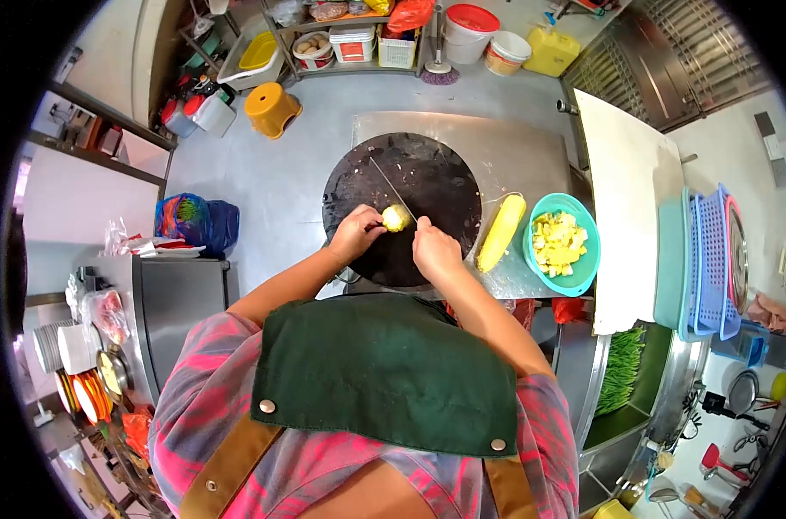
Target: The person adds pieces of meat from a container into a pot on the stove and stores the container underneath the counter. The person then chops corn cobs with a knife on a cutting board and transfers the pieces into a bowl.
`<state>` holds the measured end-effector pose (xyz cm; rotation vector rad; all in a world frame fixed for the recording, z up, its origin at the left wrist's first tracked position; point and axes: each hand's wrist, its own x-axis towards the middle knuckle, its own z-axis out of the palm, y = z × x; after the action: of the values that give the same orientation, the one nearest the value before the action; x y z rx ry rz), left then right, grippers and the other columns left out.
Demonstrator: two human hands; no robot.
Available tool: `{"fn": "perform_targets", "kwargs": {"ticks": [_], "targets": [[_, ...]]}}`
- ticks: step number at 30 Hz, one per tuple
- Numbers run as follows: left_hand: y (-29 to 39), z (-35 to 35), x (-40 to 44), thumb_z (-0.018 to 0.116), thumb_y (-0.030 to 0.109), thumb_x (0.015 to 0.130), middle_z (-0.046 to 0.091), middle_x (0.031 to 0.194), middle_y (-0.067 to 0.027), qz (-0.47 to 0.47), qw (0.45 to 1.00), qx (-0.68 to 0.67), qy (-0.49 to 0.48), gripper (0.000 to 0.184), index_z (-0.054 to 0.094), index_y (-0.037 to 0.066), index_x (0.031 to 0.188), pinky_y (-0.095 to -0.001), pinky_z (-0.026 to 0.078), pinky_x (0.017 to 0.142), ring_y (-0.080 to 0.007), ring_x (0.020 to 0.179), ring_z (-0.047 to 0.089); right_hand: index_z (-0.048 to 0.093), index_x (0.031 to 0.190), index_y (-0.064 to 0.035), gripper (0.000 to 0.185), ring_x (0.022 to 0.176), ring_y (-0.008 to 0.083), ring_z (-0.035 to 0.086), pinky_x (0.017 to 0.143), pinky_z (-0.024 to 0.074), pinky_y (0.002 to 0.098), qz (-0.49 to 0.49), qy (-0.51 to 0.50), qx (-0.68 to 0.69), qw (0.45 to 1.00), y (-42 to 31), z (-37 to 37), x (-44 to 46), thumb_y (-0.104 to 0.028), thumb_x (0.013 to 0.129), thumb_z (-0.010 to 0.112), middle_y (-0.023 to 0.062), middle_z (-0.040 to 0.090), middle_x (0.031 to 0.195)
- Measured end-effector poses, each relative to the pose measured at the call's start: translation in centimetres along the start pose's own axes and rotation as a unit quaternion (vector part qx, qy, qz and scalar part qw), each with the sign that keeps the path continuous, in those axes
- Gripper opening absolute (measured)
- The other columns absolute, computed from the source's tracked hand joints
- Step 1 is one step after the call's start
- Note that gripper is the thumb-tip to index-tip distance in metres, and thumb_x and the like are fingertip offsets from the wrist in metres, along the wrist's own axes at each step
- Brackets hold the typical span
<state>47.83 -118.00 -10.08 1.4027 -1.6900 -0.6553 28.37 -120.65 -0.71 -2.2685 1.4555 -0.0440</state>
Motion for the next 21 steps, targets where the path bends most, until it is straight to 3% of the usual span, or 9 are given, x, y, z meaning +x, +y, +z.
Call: {"fn": "perform_targets", "kwargs": {"ticks": [6,10,12,13,17,21], "targets": [[-0.9,0.9,0.0,0.067,0.002,0.07,0.06,0.08,-0.011,0.04,0.999,0.031,0.016,0.008,0.061,0.002,0.075,-0.0339,0.048,0.07,-0.0277,0.078,0.059,0.044,0.091,-0.0017,0.015,0.071,0.0396,0.061,0.064,0.0487,0.0484,-0.017,0.109,0.013,0.994,-4.3,-3.5,0.9,-0.017,0.088,0.043,0.0231,0.061,0.078],[-0.8,0.7,0.5,0.067,0.003,0.071,0.058,0.077,-0.0099,0.058,0.997,0.049,-0.002,0.007,0.061,0.003,0.075,-0.0337,0.048,0.069,-0.0275,0.076,0.059,0.045,0.091,-0.0002,0.013,0.081,0.0405,0.063,0.072,0.0492,0.0479,0.045,-0.041,-0.035,0.998,-1.7,2.8,2.2,-0.008,0.084,0.039,0.026,0.063,0.086],[-1.2,0.7,0.5,0.067,0.003,0.07,0.057,0.074,-0.0093,0.069,0.993,0.086,-0.043,0.008,0.062,0.004,0.076,-0.033,0.049,0.068,-0.0276,0.075,0.058,0.046,0.091,-0.0002,0.013,0.08,0.0403,0.063,0.072,0.0492,0.0479,0.026,-0.014,-0.035,0.999,-1.7,2.9,2.5,-0.009,0.085,0.039,0.0254,0.063,0.086],[-1.1,1.0,0.6,0.068,0.003,0.07,0.056,0.078,-0.0097,0.064,0.997,0.032,0.001,0.012,0.061,0.003,0.08,-0.0319,0.049,0.066,-0.0263,0.073,0.058,0.046,0.091,-0.0001,0.013,0.08,0.0401,0.063,0.072,0.0493,0.0476,0.028,-0.024,-0.034,0.999,-1.7,3.1,2.1,-0.009,0.085,0.039,0.0251,0.063,0.085],[-0.3,1.3,1.4,0.07,0.004,0.071,0.054,0.091,-0.0103,-0.07,0.994,-0.081,0.01,0.018,0.057,0.0,0.083,-0.0298,0.049,0.062,-0.0206,0.071,0.059,0.046,0.091,-0.0001,0.014,0.08,0.0393,0.063,0.072,0.0496,0.0468,0.027,-0.032,-0.039,0.998,-1.9,1.2,2.5,-0.009,0.085,0.038,0.0239,0.063,0.085],[1.7,0.3,2.0,0.07,0.004,0.072,0.053,0.086,-0.011,-0.01,0.993,-0.083,0.085,0.017,0.057,-0.001,0.082,-0.0296,0.048,0.061,-0.0218,0.066,0.056,0.046,0.092,-0.0007,0.014,0.081,0.0392,0.063,0.071,0.0495,0.0468,0.052,-0.008,-0.037,0.998,-3.4,-0.6,1.9,-0.01,0.086,0.038,0.0237,0.063,0.084]]}}
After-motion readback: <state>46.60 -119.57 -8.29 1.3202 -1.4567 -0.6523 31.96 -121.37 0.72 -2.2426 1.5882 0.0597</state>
